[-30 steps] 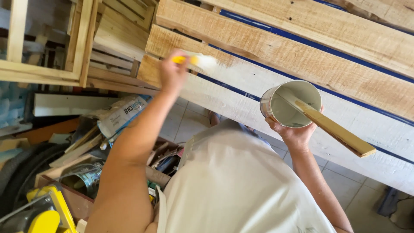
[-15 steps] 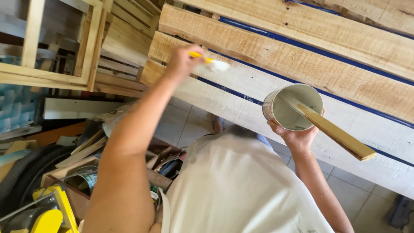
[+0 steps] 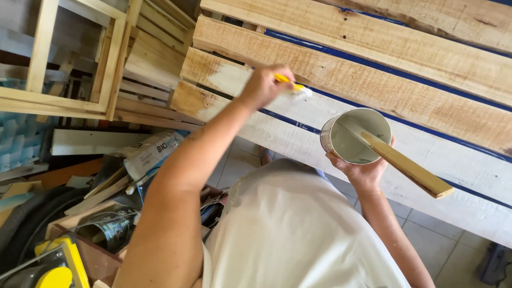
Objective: The person is using a paintbrush to apply white paint to wooden boards in a workshop.
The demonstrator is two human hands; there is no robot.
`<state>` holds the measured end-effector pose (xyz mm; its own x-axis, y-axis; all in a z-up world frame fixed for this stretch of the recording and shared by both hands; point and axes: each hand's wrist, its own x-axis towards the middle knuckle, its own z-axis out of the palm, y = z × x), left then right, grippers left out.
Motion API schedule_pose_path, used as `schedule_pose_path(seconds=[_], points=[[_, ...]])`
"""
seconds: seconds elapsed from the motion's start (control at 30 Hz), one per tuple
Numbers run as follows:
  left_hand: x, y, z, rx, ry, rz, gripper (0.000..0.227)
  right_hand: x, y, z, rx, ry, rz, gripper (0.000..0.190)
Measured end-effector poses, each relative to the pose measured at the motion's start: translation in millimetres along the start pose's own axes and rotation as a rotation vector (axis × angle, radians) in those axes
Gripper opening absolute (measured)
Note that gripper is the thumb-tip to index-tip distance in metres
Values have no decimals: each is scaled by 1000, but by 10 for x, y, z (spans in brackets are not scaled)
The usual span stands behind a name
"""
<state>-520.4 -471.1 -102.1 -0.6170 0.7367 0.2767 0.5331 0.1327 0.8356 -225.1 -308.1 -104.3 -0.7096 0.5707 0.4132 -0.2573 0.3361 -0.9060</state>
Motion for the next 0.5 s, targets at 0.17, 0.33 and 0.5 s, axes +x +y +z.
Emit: schedule_pose_path(seconds=[0.17,0.33,0.5], points=[[-79,-730,-1313,417,43,-62,13,-26,5,-82,3,28,-9,113],[5,-297,-1286,736,-53,-261,10,-99,-23,-74,-6,56,-6,114],[-29,-330,231,138,48,5,15,-63,-11,-39,1,22,-10,116]])
